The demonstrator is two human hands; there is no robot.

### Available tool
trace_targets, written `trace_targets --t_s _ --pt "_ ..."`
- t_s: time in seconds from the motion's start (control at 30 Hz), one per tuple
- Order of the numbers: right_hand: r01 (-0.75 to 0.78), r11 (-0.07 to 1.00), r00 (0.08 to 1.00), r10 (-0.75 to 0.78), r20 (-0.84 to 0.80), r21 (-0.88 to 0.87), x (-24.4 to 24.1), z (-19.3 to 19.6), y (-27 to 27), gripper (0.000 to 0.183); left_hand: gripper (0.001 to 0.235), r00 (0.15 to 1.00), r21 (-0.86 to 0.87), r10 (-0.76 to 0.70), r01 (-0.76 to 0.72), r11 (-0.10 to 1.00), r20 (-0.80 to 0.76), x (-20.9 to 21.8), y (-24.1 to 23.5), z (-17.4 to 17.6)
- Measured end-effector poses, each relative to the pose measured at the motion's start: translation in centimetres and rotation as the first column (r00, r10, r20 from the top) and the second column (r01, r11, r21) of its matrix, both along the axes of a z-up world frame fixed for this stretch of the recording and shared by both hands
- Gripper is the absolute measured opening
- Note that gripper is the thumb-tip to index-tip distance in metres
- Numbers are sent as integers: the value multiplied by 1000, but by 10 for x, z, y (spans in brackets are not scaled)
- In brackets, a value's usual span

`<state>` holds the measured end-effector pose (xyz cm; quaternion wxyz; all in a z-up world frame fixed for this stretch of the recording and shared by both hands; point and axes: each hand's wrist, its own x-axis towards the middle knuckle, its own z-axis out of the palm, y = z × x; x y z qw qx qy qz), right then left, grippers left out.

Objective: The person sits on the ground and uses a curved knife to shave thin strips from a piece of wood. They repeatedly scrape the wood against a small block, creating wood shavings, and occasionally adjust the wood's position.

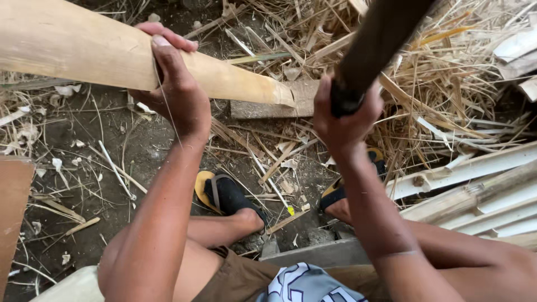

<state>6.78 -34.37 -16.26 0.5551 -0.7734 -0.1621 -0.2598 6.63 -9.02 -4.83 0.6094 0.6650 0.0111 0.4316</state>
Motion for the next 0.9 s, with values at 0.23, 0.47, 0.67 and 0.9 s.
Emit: trace_targets --t_s 0.23,0.47,0.67,0.9 --pt "-163 894 660 -216 -720 -418 -10 -140 14 24 11 1000 19 26 -26 999 -12 4 -11 6" --pt "-98 994 749 49 -661 -37 -3 -37 2 17 9 997 -13 67 -67 998 -45 8 -5 2" --pt "-25 979 905 -65 -421 -203 -5 -86 16 17 10 1000 -78 -20 21 997 10 2 -4 2" --pt "-99 974 494 -129 -860 -203 -24 -189 -16 24 29 944 -22 32 -42 999 -328 -4 0 22"
